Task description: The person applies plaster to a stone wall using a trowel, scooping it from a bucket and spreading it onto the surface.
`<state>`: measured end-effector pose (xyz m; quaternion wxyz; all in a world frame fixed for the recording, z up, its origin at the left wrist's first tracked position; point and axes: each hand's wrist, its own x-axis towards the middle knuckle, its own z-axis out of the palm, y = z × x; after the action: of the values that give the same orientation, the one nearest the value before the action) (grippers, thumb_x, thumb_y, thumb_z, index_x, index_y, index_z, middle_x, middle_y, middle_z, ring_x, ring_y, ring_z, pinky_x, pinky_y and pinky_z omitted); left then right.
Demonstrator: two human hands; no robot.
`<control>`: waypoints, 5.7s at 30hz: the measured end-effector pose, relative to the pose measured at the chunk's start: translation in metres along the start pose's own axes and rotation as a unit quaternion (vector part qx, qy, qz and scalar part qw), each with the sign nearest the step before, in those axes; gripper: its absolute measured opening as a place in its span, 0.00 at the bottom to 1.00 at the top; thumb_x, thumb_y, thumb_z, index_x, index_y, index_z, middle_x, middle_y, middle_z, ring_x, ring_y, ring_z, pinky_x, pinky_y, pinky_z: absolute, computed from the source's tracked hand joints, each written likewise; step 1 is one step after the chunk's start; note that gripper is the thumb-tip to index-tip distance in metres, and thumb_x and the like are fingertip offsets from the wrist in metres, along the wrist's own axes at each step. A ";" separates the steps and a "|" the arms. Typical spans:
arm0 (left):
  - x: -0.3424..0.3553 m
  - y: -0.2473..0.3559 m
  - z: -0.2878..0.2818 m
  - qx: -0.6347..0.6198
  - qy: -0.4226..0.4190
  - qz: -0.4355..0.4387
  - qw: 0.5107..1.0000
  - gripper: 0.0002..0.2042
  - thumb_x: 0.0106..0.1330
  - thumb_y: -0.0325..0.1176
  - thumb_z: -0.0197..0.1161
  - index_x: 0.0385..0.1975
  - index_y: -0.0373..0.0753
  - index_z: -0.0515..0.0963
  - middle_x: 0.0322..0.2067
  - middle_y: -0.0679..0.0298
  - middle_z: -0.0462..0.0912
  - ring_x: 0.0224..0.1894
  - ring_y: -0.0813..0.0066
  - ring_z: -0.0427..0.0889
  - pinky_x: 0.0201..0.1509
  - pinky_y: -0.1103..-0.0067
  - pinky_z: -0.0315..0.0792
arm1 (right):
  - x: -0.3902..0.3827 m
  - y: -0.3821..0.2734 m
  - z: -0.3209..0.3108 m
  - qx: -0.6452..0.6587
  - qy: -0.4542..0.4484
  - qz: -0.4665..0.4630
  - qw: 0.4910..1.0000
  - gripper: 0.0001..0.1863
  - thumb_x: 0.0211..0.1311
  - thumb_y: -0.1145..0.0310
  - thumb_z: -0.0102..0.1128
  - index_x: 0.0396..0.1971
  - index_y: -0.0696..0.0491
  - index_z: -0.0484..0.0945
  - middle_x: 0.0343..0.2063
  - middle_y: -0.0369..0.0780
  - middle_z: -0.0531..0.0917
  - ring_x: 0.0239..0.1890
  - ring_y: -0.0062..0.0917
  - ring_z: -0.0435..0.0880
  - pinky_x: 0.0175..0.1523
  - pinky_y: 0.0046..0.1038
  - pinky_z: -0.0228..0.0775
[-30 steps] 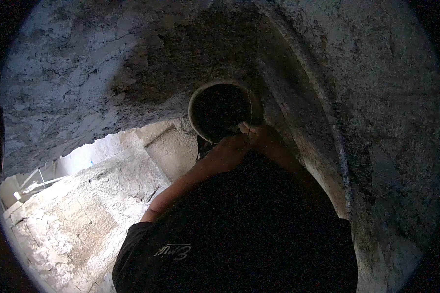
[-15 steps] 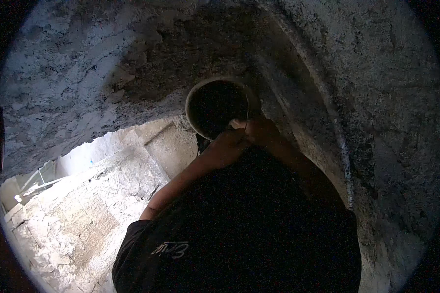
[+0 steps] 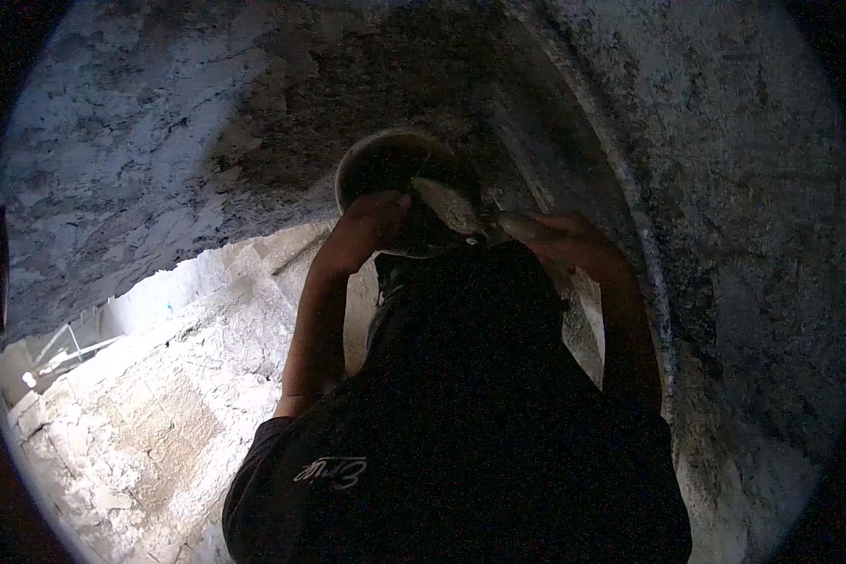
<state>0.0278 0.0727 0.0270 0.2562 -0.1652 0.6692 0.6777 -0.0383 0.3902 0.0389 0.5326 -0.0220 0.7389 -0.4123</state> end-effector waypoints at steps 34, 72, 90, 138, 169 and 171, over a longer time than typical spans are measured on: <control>0.017 -0.030 -0.002 0.199 0.187 0.170 0.947 0.09 0.61 0.31 0.56 0.34 0.31 0.76 0.27 0.60 0.78 0.28 0.67 0.77 0.30 0.73 0.71 | 0.025 0.028 0.038 -0.302 0.109 -0.154 0.935 0.26 0.66 0.70 0.45 0.63 0.33 0.60 0.57 0.51 0.67 0.54 0.42 0.73 0.58 0.39 0.66; 0.009 -0.032 -0.030 -0.141 0.249 0.041 0.957 0.11 0.64 0.37 0.55 0.33 0.34 0.78 0.29 0.71 0.74 0.24 0.86 0.70 0.24 0.86 0.65 | -0.082 0.048 0.009 -0.457 0.215 -0.077 0.860 0.33 0.56 0.81 0.51 0.59 0.33 0.66 0.26 0.45 0.74 0.28 0.31 0.78 0.31 0.34 0.71; 0.003 -0.045 -0.033 0.000 0.200 0.147 0.969 0.10 0.64 0.33 0.52 0.33 0.33 0.77 0.22 0.65 0.71 0.24 0.78 0.71 0.26 0.82 0.64 | 0.134 0.141 0.033 0.315 -0.095 0.087 0.940 0.26 0.56 0.58 0.59 0.52 0.59 0.72 0.45 0.45 0.79 0.44 0.30 0.80 0.50 0.29 0.71; 0.015 -0.023 0.014 0.065 0.223 0.212 0.949 0.12 0.63 0.34 0.51 0.17 0.45 0.63 0.14 0.74 0.60 0.15 0.84 0.56 0.19 0.81 0.50 | 0.101 0.073 0.034 -0.259 0.292 -0.287 0.875 0.18 0.57 0.67 0.58 0.45 0.58 0.70 0.36 0.51 0.77 0.40 0.44 0.78 0.42 0.40 0.71; 0.011 -0.013 0.017 -0.028 0.245 0.126 0.961 0.09 0.64 0.32 0.51 0.20 0.45 0.66 0.16 0.74 0.61 0.16 0.85 0.58 0.19 0.83 0.51 | 0.058 0.121 0.028 -0.234 0.183 -0.214 0.931 0.23 0.54 0.60 0.63 0.51 0.49 0.73 0.49 0.41 0.76 0.49 0.31 0.76 0.55 0.34 0.68; 0.003 0.002 0.027 0.003 0.295 0.099 0.950 0.09 0.64 0.33 0.52 0.20 0.46 0.66 0.16 0.75 0.60 0.16 0.85 0.57 0.19 0.83 0.51 | 0.053 0.093 0.027 -0.136 0.110 -0.158 0.972 0.24 0.55 0.60 0.63 0.52 0.49 0.72 0.50 0.42 0.75 0.51 0.31 0.75 0.55 0.35 0.68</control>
<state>0.0271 0.1003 0.0284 -0.0207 -0.2900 0.7298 0.6188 -0.0022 0.4107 -0.0633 0.3682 -0.1654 0.8292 -0.3866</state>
